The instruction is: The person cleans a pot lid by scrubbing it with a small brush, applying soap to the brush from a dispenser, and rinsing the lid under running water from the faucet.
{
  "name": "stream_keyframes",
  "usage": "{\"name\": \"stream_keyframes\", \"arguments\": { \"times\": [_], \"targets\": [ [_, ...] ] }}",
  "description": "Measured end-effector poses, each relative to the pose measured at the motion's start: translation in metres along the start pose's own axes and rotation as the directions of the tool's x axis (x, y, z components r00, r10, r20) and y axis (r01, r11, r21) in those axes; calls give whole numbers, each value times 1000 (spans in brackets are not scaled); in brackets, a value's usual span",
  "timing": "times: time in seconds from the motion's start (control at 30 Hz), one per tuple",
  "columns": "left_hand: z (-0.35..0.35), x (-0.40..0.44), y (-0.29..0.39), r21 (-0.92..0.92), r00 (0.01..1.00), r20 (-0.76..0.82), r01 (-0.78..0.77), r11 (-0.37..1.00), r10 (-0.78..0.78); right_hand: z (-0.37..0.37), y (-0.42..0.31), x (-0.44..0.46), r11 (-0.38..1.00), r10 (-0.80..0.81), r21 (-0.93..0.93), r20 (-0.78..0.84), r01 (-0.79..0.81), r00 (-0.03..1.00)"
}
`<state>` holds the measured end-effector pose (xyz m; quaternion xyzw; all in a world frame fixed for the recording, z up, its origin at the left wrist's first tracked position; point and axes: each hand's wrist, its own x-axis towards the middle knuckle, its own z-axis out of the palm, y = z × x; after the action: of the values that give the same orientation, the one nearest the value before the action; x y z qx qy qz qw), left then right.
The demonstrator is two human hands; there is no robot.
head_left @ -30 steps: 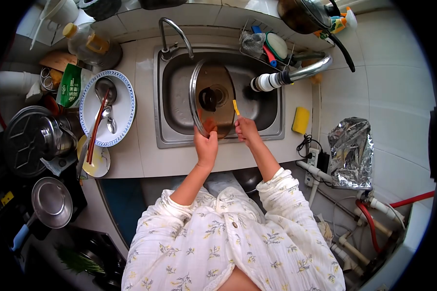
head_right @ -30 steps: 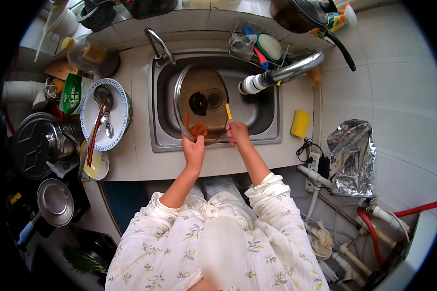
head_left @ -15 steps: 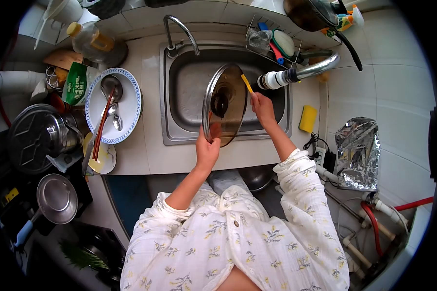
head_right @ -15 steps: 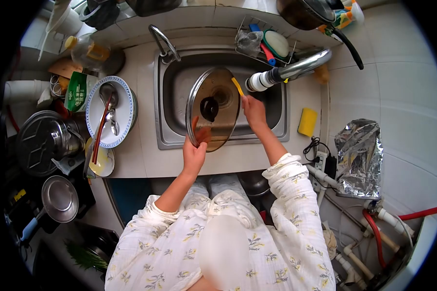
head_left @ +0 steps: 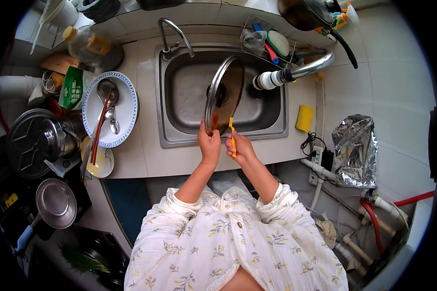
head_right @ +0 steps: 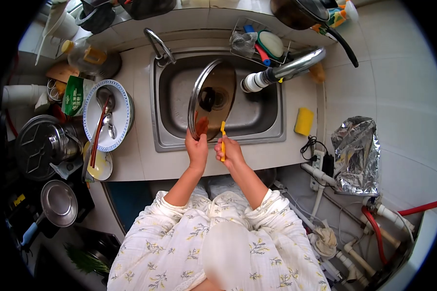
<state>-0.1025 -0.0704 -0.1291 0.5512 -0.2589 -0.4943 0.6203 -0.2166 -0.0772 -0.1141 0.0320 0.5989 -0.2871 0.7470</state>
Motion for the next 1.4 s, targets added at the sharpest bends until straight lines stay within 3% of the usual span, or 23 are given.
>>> {"name": "stream_keyframes", "arguments": {
  "times": [0.07,0.17,0.3,0.4,0.5,0.6,0.7,0.8,0.87,0.9,0.97,1.1,1.3,1.4],
  "targets": [
    [1,-4,6,19,999,37,-9,1000,8,0,-4,10,998,-50,29,-69,53,996],
    [2,-16,11,62,997,77,5,998,-9,-6,-20,31,977,-199,-104,-159,184,967],
    [2,-31,2,77,995,83,45,996,-51,-5,-37,56,860,-490,-252,-167,443,856],
    [-4,-35,1,-23,994,64,90,996,-88,-7,-43,50,699,-629,-479,-58,531,775],
    [-12,-31,10,-187,990,16,139,973,-138,-43,-44,46,442,-796,-604,78,663,601],
    [-12,-30,30,-265,979,16,201,943,-204,-57,-40,45,263,-857,-733,121,628,500],
    [-5,-36,49,-359,975,18,214,908,-223,-48,-28,52,424,-748,-684,105,593,656],
    [-2,-50,62,-330,976,55,215,919,-209,-24,-38,24,752,-528,-358,176,554,831],
    [-11,-56,70,-286,975,101,217,933,-196,-28,-48,16,799,-484,-248,278,548,830],
    [-22,-52,75,-302,944,179,320,898,-277,-31,-52,13,822,-460,-193,331,537,824],
    [-58,-38,86,-300,840,343,523,798,-421,-38,-64,11,806,-418,-231,429,545,800],
    [-95,16,99,-206,604,610,745,634,-512,-33,-72,3,803,-293,-326,512,499,807],
    [-99,43,102,106,344,789,740,665,-509,-37,-86,8,754,-144,-485,536,443,832],
    [-91,31,106,98,367,750,761,641,-550,-36,-86,12,711,-195,-543,459,447,867]
  ]
}}
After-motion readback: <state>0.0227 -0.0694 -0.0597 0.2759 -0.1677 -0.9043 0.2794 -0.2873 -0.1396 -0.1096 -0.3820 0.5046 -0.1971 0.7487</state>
